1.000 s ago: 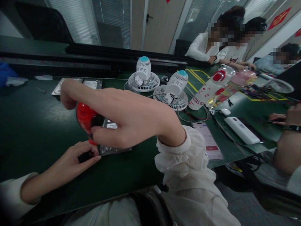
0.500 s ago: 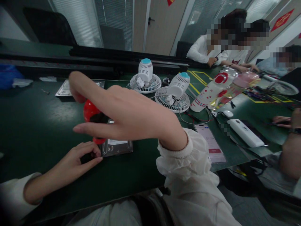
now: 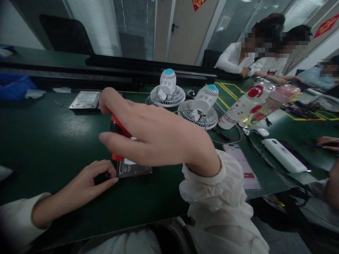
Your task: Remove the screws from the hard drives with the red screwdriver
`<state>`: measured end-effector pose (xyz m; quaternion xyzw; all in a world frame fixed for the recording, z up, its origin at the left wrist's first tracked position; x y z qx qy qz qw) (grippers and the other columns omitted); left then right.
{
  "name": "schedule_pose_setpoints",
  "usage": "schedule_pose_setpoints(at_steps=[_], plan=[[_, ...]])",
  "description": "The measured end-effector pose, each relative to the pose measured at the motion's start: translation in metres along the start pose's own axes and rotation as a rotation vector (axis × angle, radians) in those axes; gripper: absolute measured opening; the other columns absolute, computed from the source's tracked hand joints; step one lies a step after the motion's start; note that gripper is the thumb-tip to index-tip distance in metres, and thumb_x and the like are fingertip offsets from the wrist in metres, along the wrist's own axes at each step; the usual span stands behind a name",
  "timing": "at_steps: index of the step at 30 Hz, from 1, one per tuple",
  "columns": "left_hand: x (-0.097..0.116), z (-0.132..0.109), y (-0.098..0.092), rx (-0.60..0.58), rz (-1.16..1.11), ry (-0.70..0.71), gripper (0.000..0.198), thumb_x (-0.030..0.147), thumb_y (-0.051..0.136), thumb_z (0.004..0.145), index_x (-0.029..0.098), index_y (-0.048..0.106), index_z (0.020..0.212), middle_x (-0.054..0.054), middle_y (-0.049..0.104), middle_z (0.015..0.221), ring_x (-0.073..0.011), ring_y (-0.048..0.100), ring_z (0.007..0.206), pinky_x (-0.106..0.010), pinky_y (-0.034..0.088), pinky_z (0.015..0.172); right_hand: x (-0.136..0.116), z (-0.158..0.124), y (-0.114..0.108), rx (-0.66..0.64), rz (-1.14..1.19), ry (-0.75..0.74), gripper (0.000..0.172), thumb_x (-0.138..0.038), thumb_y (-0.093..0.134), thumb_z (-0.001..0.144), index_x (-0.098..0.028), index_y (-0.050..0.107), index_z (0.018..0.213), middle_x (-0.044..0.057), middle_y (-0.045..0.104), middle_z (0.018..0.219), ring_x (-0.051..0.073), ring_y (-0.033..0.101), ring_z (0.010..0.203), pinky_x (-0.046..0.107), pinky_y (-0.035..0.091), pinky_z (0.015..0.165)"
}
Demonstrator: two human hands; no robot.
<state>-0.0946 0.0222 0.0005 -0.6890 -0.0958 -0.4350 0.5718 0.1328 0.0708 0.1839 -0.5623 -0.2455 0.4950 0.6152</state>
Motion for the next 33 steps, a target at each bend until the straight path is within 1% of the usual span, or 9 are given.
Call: schedule_pose_setpoints(at_steps=[3,8,13,16,19,22,25,27,33], plan=[[-0.0008,-0.0006,0.0002,-0.005,-0.003,0.005,0.018,0.036,0.061,0.099,0.023,0.066,0.087,0.001,0.068,0.089,-0.021,0.06,0.084,-0.034,0.042,0.078,-0.0008,0.0003,0.0004,0.002,0.007,-0.034,0.025,-0.026,0.036,0.108,-0.01,0.04,0.127,0.001,0.059,0.101,0.009,0.052,0.078,0.026,0.042,0.074],[0.0015,-0.0009,-0.0012,0.012,0.003,0.013,0.018,0.035,0.061,0.098,0.023,0.066,0.086,0.0,0.068,0.089,-0.0212,0.061,0.084,-0.035,0.042,0.079,0.0023,0.001,0.0014,0.051,-0.038,0.083,0.032,-0.042,0.037,0.111,-0.013,0.048,0.117,-0.006,0.052,0.077,0.008,0.046,0.064,0.026,0.035,0.068],[0.0023,0.0,-0.0011,0.01,-0.014,0.002,0.019,0.036,0.062,0.097,0.023,0.066,0.085,0.0,0.068,0.087,-0.0208,0.061,0.082,-0.034,0.043,0.077,0.0017,-0.0008,0.0003,0.048,0.035,-0.029,0.025,-0.025,0.045,0.105,-0.011,0.043,0.126,0.004,0.061,0.11,0.007,0.053,0.079,0.025,0.041,0.075],[0.0024,-0.0001,-0.0012,0.024,0.0,0.008,0.019,0.036,0.062,0.098,0.023,0.066,0.085,0.0,0.069,0.087,-0.021,0.061,0.083,-0.034,0.043,0.078,0.0017,0.0001,0.0005,0.066,-0.004,-0.036,0.025,-0.035,0.048,0.108,-0.012,0.049,0.119,-0.003,0.058,0.087,0.007,0.046,0.067,0.024,0.038,0.07],[0.0026,-0.0003,-0.0012,0.035,0.002,0.022,0.018,0.035,0.062,0.098,0.023,0.066,0.085,0.0,0.07,0.088,-0.021,0.062,0.083,-0.034,0.044,0.078,0.0011,0.0011,0.0003,0.049,-0.016,0.003,0.042,-0.051,0.041,0.11,-0.011,0.052,0.117,-0.007,0.049,0.073,0.008,0.046,0.063,0.025,0.038,0.068],[0.0022,-0.0002,-0.0008,0.04,-0.015,0.029,0.019,0.035,0.061,0.098,0.023,0.066,0.084,0.0,0.07,0.088,-0.0212,0.063,0.084,-0.035,0.046,0.078,-0.0024,-0.0003,-0.0016,0.034,0.057,-0.028,0.039,-0.039,0.041,0.109,-0.006,0.046,0.128,0.002,0.061,0.101,0.01,0.057,0.082,0.027,0.047,0.077],[0.0015,-0.0004,-0.0007,0.04,-0.009,0.034,0.02,0.035,0.061,0.098,0.023,0.066,0.084,0.0,0.07,0.087,-0.0208,0.063,0.083,-0.035,0.046,0.079,-0.0057,-0.0016,-0.0026,0.03,0.118,-0.09,0.034,-0.021,0.044,0.103,-0.005,0.042,0.133,0.01,0.055,0.133,0.012,0.058,0.103,0.028,0.052,0.091],[0.0014,-0.0006,-0.0009,0.033,0.002,0.036,0.019,0.035,0.062,0.098,0.023,0.066,0.084,0.001,0.069,0.086,-0.0204,0.062,0.081,-0.034,0.045,0.078,-0.0055,-0.0007,-0.0016,0.035,0.13,-0.112,0.031,-0.018,0.046,0.102,-0.007,0.045,0.131,0.011,0.055,0.135,0.01,0.059,0.105,0.026,0.054,0.093],[0.0032,0.0004,-0.0017,0.035,0.002,0.035,0.016,0.032,0.062,0.098,0.023,0.065,0.085,0.001,0.069,0.087,-0.0203,0.062,0.082,-0.035,0.043,0.079,-0.0003,0.004,0.0007,0.061,0.08,-0.144,0.032,-0.038,0.051,0.104,-0.01,0.055,0.119,0.004,0.063,0.124,0.013,0.059,0.111,0.028,0.053,0.099]])
Point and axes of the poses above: each hand's wrist, its own z-axis towards the middle knuckle, its own y-axis out of the palm, x = y × z, the point moved 2 cm from there along z, towards the middle knuckle
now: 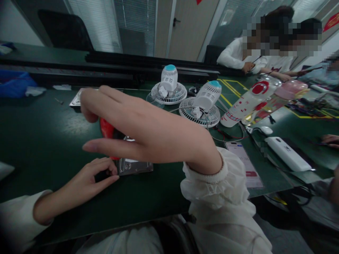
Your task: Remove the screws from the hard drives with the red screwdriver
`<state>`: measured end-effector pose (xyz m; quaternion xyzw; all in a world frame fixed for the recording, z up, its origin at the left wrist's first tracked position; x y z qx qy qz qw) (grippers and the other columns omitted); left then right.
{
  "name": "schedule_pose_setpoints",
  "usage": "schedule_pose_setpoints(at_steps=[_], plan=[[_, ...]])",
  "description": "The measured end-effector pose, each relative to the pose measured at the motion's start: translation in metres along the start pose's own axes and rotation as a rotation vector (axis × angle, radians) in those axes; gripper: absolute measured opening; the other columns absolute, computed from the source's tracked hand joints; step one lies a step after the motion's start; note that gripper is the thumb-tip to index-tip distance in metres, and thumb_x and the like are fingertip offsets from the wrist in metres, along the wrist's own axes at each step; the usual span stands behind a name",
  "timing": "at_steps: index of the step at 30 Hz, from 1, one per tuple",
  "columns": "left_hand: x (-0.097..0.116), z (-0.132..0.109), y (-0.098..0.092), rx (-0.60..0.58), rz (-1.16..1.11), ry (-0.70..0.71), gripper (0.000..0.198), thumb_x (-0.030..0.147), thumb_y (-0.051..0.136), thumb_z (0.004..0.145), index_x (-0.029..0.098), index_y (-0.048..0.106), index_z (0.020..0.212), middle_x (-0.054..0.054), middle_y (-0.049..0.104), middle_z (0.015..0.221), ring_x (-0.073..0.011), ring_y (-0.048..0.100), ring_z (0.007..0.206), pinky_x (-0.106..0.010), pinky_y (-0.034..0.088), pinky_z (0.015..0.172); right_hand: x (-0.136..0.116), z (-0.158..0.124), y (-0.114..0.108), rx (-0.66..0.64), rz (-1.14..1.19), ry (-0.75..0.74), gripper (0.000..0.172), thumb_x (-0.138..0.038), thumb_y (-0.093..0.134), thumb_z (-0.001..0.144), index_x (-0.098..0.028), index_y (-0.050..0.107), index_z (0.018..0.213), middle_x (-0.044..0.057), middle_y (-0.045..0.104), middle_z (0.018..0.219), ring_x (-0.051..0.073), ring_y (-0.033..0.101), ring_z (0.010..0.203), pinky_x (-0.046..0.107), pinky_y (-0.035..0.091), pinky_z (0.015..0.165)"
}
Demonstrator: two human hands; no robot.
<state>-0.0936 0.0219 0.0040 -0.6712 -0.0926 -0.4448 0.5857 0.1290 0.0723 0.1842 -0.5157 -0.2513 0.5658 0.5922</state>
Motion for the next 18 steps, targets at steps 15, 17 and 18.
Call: schedule_pose_setpoints(at_steps=[15,17,18], plan=[[-0.003,-0.0023,0.0026,0.022,-0.041,-0.002,0.014,0.031,0.064,0.098,0.023,0.067,0.087,0.002,0.069,0.088,-0.02,0.063,0.084,-0.035,0.044,0.081,0.0072,0.0008,-0.0012,-0.035,0.054,-0.034,0.044,-0.036,0.058,0.101,-0.007,0.051,0.133,0.008,0.059,0.134,0.013,0.059,0.123,0.025,0.055,0.106],[-0.003,-0.0025,0.0023,0.019,-0.032,0.002,0.015,0.031,0.065,0.098,0.023,0.067,0.085,0.002,0.069,0.087,-0.0197,0.062,0.083,-0.035,0.044,0.08,0.0051,-0.0009,-0.0016,-0.081,0.125,-0.066,0.045,-0.02,0.054,0.097,-0.003,0.044,0.139,0.013,0.053,0.145,0.015,0.051,0.138,0.032,0.049,0.12],[-0.0032,-0.0026,0.0022,0.018,-0.028,0.003,0.015,0.031,0.065,0.098,0.023,0.067,0.085,0.002,0.069,0.087,-0.0197,0.061,0.083,-0.035,0.043,0.08,0.004,-0.0017,-0.0021,-0.11,0.156,-0.072,0.047,-0.015,0.053,0.094,-0.007,0.044,0.14,0.011,0.052,0.147,0.015,0.051,0.139,0.032,0.048,0.121]])
Point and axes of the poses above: each hand's wrist, its own z-axis towards the middle knuckle, its own y-axis out of the palm, x = y × z, the point moved 2 cm from there along z, towards the middle knuckle
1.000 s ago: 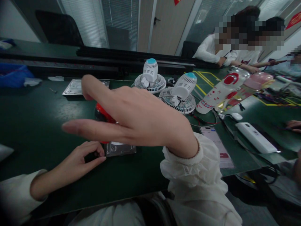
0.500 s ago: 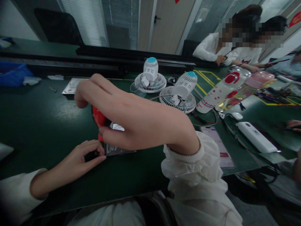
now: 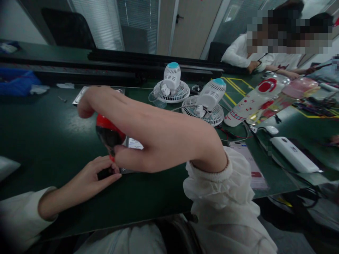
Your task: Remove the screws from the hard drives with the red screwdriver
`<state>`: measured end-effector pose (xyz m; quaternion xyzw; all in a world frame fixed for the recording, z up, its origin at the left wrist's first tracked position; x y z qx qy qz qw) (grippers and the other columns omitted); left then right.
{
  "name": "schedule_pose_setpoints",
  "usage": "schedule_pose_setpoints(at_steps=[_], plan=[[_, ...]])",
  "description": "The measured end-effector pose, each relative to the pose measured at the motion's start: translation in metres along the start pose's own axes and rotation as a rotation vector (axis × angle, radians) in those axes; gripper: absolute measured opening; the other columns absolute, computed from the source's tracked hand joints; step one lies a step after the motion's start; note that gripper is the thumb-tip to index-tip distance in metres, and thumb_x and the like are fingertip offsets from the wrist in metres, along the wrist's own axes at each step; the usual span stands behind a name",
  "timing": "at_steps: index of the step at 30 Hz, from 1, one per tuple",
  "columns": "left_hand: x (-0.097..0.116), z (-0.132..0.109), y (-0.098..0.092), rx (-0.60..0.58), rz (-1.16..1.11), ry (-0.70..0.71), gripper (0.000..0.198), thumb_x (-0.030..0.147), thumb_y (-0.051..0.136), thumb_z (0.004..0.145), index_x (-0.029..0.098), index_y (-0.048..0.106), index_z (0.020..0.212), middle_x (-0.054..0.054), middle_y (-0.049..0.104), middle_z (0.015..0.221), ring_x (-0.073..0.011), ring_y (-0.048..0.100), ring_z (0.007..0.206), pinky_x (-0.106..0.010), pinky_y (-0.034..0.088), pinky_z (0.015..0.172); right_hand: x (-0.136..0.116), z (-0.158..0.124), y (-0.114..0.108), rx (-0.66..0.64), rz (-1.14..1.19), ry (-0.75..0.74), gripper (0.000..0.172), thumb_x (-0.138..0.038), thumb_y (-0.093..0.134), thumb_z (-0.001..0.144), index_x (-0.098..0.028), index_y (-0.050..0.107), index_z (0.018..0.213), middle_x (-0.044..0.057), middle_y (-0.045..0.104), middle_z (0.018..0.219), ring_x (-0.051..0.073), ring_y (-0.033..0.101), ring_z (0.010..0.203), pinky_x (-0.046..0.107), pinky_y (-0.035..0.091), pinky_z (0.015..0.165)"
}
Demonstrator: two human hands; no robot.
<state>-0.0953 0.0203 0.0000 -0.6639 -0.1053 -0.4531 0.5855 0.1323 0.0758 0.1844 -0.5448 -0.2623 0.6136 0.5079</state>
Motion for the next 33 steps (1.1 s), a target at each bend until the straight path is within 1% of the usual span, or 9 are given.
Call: schedule_pose_setpoints(at_steps=[5,10,12,16,18,21,23,28,33], plan=[[-0.002,0.0,0.0,0.005,-0.003,-0.008,0.014,0.032,0.066,0.098,0.023,0.067,0.087,0.003,0.068,0.088,-0.0194,0.062,0.083,-0.035,0.044,0.081,-0.002,0.0,-0.003,-0.017,-0.015,0.03,0.043,-0.018,0.056,0.097,-0.012,0.048,0.139,0.005,0.064,0.134,0.01,0.068,0.105,0.023,0.061,0.09],[-0.001,0.002,0.0,-0.015,-0.024,-0.023,0.015,0.032,0.064,0.098,0.023,0.066,0.086,0.002,0.068,0.089,-0.02,0.062,0.084,-0.035,0.045,0.081,0.006,0.003,-0.003,0.099,-0.174,0.143,0.045,-0.06,0.062,0.096,-0.017,0.066,0.111,-0.007,0.069,0.082,0.004,0.061,0.067,0.02,0.054,0.068],[0.0,0.002,0.0,-0.022,-0.023,-0.025,0.015,0.032,0.064,0.098,0.023,0.067,0.087,0.001,0.069,0.089,-0.0202,0.062,0.084,-0.036,0.045,0.08,0.008,0.003,-0.003,0.134,-0.168,0.148,0.049,-0.061,0.065,0.093,-0.017,0.066,0.116,-0.008,0.071,0.086,0.006,0.066,0.073,0.021,0.056,0.072],[0.002,0.002,-0.001,-0.011,-0.013,-0.02,0.015,0.032,0.065,0.096,0.023,0.067,0.085,0.001,0.069,0.087,-0.0205,0.062,0.084,-0.036,0.044,0.08,0.007,0.001,-0.002,0.103,-0.115,0.071,0.05,-0.037,0.068,0.094,-0.015,0.056,0.138,0.001,0.069,0.134,0.012,0.071,0.111,0.027,0.058,0.093],[0.002,0.002,-0.001,-0.014,-0.015,-0.022,0.016,0.033,0.065,0.097,0.023,0.067,0.085,0.001,0.068,0.088,-0.0206,0.062,0.084,-0.036,0.044,0.08,0.008,0.002,-0.001,0.087,-0.124,0.045,0.048,-0.038,0.065,0.098,-0.013,0.055,0.138,0.001,0.071,0.127,0.009,0.072,0.099,0.024,0.058,0.089],[0.001,0.001,-0.001,-0.019,-0.02,-0.02,0.016,0.033,0.064,0.098,0.023,0.066,0.085,0.001,0.068,0.088,-0.0203,0.062,0.084,-0.035,0.044,0.08,0.012,0.002,0.0,0.118,-0.183,0.083,0.051,-0.057,0.06,0.099,-0.011,0.061,0.123,-0.005,0.068,0.088,0.007,0.067,0.077,0.024,0.056,0.079],[0.0,0.0,-0.001,-0.016,-0.016,-0.01,0.016,0.032,0.064,0.098,0.023,0.066,0.085,0.001,0.068,0.088,-0.0202,0.062,0.084,-0.035,0.044,0.08,0.014,0.001,0.0,0.121,-0.177,0.113,0.054,-0.061,0.057,0.099,-0.014,0.059,0.124,-0.005,0.064,0.087,0.01,0.067,0.083,0.026,0.056,0.081],[-0.002,0.0,0.0,-0.023,0.006,-0.002,0.015,0.033,0.064,0.098,0.023,0.066,0.086,0.001,0.069,0.089,-0.0205,0.061,0.083,-0.035,0.042,0.08,0.01,-0.003,0.0,0.057,-0.017,0.063,0.062,-0.027,0.067,0.092,-0.009,0.035,0.142,0.013,0.049,0.145,0.014,0.057,0.126,0.023,0.055,0.095],[-0.003,0.001,0.0,-0.031,0.03,-0.012,0.018,0.036,0.064,0.098,0.023,0.066,0.087,0.001,0.068,0.089,-0.0209,0.061,0.084,-0.035,0.042,0.08,0.009,-0.001,0.004,0.094,-0.18,0.212,0.045,-0.047,0.058,0.103,-0.013,0.047,0.131,-0.001,0.061,0.101,0.007,0.058,0.077,0.025,0.051,0.077]])
Point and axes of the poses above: each hand's wrist, its own z-axis towards the middle knuckle, its own y-axis out of the palm, x = y × z, the point moved 2 cm from there along z, towards the middle knuckle
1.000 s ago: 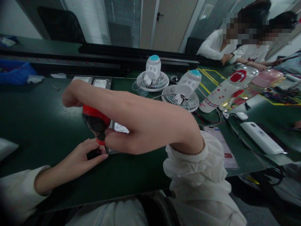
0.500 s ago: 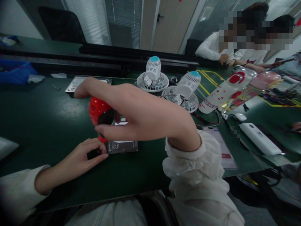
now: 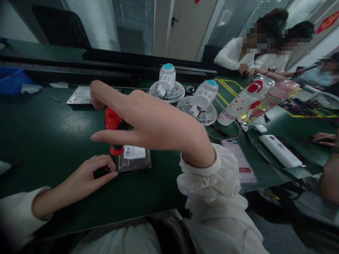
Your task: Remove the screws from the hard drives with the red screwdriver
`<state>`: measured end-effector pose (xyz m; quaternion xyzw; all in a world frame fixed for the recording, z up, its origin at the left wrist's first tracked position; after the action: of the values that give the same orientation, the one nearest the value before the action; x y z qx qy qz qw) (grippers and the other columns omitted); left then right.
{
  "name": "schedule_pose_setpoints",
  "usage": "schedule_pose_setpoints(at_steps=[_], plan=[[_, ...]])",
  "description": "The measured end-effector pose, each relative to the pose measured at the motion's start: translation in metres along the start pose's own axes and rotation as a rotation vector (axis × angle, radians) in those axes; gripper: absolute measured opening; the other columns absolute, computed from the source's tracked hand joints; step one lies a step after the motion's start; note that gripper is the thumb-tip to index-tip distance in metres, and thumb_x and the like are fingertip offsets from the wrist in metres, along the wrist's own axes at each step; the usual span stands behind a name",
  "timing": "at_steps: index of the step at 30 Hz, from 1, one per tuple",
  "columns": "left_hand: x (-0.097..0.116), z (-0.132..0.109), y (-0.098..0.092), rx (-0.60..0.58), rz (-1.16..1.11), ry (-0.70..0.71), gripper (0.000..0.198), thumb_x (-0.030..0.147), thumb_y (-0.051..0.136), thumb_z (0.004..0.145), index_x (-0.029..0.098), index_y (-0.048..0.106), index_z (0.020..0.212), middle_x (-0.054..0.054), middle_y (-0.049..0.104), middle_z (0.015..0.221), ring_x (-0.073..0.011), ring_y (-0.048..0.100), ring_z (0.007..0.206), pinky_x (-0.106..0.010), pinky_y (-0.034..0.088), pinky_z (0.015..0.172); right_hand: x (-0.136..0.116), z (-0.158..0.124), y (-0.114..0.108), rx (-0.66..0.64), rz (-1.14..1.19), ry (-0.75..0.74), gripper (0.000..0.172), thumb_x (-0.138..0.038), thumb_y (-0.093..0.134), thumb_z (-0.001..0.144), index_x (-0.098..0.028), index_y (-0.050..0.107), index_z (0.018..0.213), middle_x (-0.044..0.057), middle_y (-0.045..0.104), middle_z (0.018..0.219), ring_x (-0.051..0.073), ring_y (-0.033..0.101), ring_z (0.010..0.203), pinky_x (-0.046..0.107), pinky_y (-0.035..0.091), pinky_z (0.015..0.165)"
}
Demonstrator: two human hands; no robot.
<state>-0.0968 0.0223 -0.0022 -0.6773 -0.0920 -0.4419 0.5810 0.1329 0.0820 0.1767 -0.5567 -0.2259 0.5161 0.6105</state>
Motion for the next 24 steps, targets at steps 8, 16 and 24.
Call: schedule_pose_setpoints(at_steps=[8,16,24], plan=[[0.002,0.001,-0.001,-0.01,0.007,-0.006,0.021,0.039,0.062,0.098,0.023,0.066,0.086,0.0,0.07,0.09,-0.0213,0.062,0.084,-0.036,0.043,0.08,0.003,0.005,0.005,0.059,-0.007,-0.081,0.039,-0.046,0.056,0.101,-0.018,0.048,0.128,-0.001,0.062,0.116,0.008,0.062,0.088,0.027,0.053,0.089],[0.001,0.001,0.0,-0.023,-0.019,-0.023,0.023,0.04,0.06,0.098,0.023,0.067,0.086,-0.001,0.07,0.088,-0.023,0.063,0.085,-0.037,0.043,0.081,0.0,0.012,0.014,0.156,0.049,-0.103,0.033,-0.044,0.044,0.104,-0.017,0.048,0.124,0.003,0.061,0.122,0.013,0.064,0.108,0.033,0.054,0.1],[0.0,0.003,0.0,-0.043,-0.012,-0.04,0.024,0.041,0.06,0.098,0.022,0.066,0.085,-0.002,0.069,0.089,-0.0239,0.062,0.085,-0.038,0.043,0.08,-0.001,0.004,0.024,0.285,0.145,-0.064,0.031,-0.038,0.053,0.1,-0.017,0.048,0.123,0.003,0.063,0.12,0.011,0.065,0.101,0.032,0.058,0.096]])
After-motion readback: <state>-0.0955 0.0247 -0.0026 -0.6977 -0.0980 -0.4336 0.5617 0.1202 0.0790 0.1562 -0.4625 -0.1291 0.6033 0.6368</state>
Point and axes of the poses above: each hand's wrist, its own z-axis towards the middle knuckle, its own y-axis out of the palm, x = y × z, the point moved 2 cm from there along z, towards the middle knuckle
